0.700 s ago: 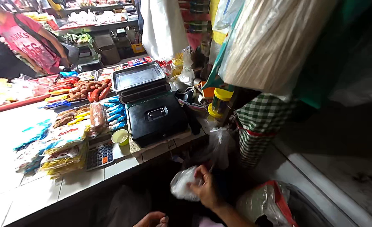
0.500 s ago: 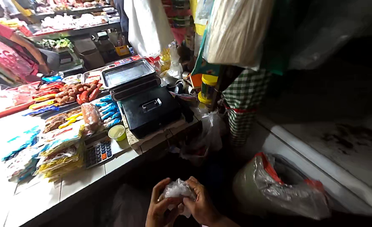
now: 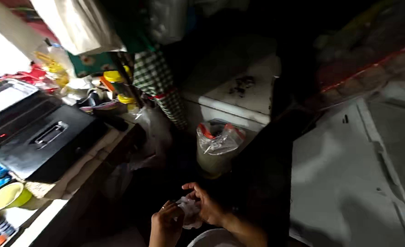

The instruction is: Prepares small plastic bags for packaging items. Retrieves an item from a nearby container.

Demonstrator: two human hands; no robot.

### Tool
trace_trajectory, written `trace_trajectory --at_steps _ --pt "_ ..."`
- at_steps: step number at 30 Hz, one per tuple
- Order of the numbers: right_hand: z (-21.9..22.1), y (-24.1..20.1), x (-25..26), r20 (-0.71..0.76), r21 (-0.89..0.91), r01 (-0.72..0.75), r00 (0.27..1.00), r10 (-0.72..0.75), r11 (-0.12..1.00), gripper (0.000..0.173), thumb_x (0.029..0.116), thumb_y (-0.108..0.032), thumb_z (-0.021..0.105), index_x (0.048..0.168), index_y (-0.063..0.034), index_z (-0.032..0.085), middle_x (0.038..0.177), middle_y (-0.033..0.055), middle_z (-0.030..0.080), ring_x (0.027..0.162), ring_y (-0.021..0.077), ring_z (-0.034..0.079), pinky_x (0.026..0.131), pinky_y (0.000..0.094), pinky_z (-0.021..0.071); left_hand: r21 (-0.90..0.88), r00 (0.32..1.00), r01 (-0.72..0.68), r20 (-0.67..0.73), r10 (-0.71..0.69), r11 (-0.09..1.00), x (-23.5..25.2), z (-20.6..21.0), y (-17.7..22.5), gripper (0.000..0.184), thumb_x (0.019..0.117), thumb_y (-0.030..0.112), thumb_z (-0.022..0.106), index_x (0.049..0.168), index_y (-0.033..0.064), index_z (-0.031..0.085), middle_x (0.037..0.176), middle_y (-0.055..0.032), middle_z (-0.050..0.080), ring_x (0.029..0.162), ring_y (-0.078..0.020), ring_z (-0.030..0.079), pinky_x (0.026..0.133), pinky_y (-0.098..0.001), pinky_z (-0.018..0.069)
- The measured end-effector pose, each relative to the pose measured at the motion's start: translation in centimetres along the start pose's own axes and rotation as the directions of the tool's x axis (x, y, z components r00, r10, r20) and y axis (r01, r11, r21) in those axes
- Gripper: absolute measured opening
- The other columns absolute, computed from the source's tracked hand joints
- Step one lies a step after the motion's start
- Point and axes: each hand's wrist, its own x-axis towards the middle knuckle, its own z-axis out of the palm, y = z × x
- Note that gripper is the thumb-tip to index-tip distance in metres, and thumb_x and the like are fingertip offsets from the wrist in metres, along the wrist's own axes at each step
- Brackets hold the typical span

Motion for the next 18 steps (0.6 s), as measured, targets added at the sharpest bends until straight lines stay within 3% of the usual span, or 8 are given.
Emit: trace_trajectory --at_steps 2,6,8,10,11,13,15,18 --pt "-3.8 1.3 -2.4 0.011 0.051 0.034 0.999 -0.035 0.998 0.061 0.0854 0.01 0.07 0.143 0.0018 0.051 0.133 0.0178 0.063 0.114 0.0216 0.067 0.096 0.0402 0.0572 -0.028 0.993 -0.057 0.101 0.059 0.998 1.4 4.0 1.0 0.011 0.0763 0.007 0.065 0.067 0.0053 0.071 0.077 -0.0008 0.075 0.08 -0.004 0.071 0.074 -0.0221 0.0596" --pt "-12.5 3.4 -8.3 -0.252 0.179 0.179 0.959 -0.131 0.967 0.056 0.0799 0.012 0.074 0.134 0.0045 0.059 0.122 0.0103 0.069 0.105 0.0124 0.069 0.094 0.032 0.0589 -0.134 0.969 0.011 0.246 0.022 0.991 5.2 14.4 4.1 0.004 0.0754 0.004 0.069 0.079 0.0027 0.07 0.072 -0.0003 0.069 0.064 -0.002 0.064 0.06 -0.0213 0.0557" --pt "-17.5 4.4 -11.7 -0.477 0.138 0.236 0.867 -0.144 0.962 0.054 0.077 0.012 0.077 0.128 0.004 0.064 0.115 0.0078 0.073 0.102 0.0099 0.07 0.092 0.0294 0.0596 -0.153 0.965 0.035 0.261 0.007 0.988 7.5 20.7 6.7 0.024 0.0725 0.003 0.072 0.096 -0.0017 0.065 0.078 -0.0044 0.068 0.066 -0.0064 0.065 0.06 -0.0266 0.0573" --pt "-23.0 5.2 -15.0 -0.666 -0.007 0.262 0.719 -0.2 0.965 0.043 0.0764 0.006 0.079 0.118 0.0045 0.069 0.107 0.0063 0.075 0.097 0.0069 0.071 0.09 0.0271 0.0597 -0.211 0.946 0.029 0.322 0.041 0.977 10.1 27.4 9.4 0.05 0.0733 0.004 0.075 0.12 -0.005 0.059 0.096 -0.009 0.073 0.079 -0.0105 0.071 0.071 -0.0323 0.0615" --pt "-25.8 5.4 -16.7 -0.714 -0.097 0.257 0.655 -0.247 0.961 0.038 0.0766 0.003 0.08 0.114 0.004 0.071 0.105 0.0057 0.076 0.097 0.0057 0.071 0.09 0.0263 0.0599 -0.272 0.926 0.015 0.366 0.089 0.962 11.3 30.8 10.5 0.053 0.0749 0.004 0.076 0.125 -0.0042 0.059 0.103 -0.0086 0.074 0.085 -0.01 0.072 0.076 -0.0323 0.0626" --pt "-30.7 5.3 -20.1 -0.763 -0.247 0.215 0.558 -0.326 0.945 0.032 0.076 -0.001 0.08 0.107 0.0028 0.075 0.102 0.0062 0.076 0.095 0.005 0.071 0.089 0.0253 0.0591 -0.422 0.879 0.014 0.436 0.19 0.906 13.0 37.0 12.2 0.035 0.0769 0.003 0.073 0.111 -0.0001 0.068 0.102 -0.004 0.074 0.089 -0.0071 0.071 0.082 -0.0291 0.062" --pt "-35.1 4.7 -22.8 -0.794 -0.323 0.186 0.481 -0.373 0.928 0.025 0.076 -0.003 0.08 0.101 0.0024 0.077 0.097 0.0077 0.076 0.092 0.0056 0.071 0.087 0.0244 0.0586 -0.55 0.832 0.078 0.495 0.249 0.831 14.6 42.3 14.1 0.024 0.0783 -0.001 0.071 0.102 0.0033 0.07 0.098 0.0004 0.073 0.088 -0.0045 0.07 0.081 -0.026 0.0609" --pt "-41.6 5.0 -25.1 -0.827 -0.404 0.181 0.346 -0.442 0.897 0.013 0.0745 -0.002 0.079 0.087 0.0016 0.076 0.086 0.006 0.074 0.084 0.0039 0.069 0.079 0.0215 0.0585 -0.631 0.765 0.213 0.583 0.275 0.746 16.4 47.9 17.2 0.026 0.0827 -0.005 0.067 0.108 0.0016 0.068 0.108 -0.0033 0.073 0.099 -0.0098 0.07 0.089 -0.0313 0.0602"
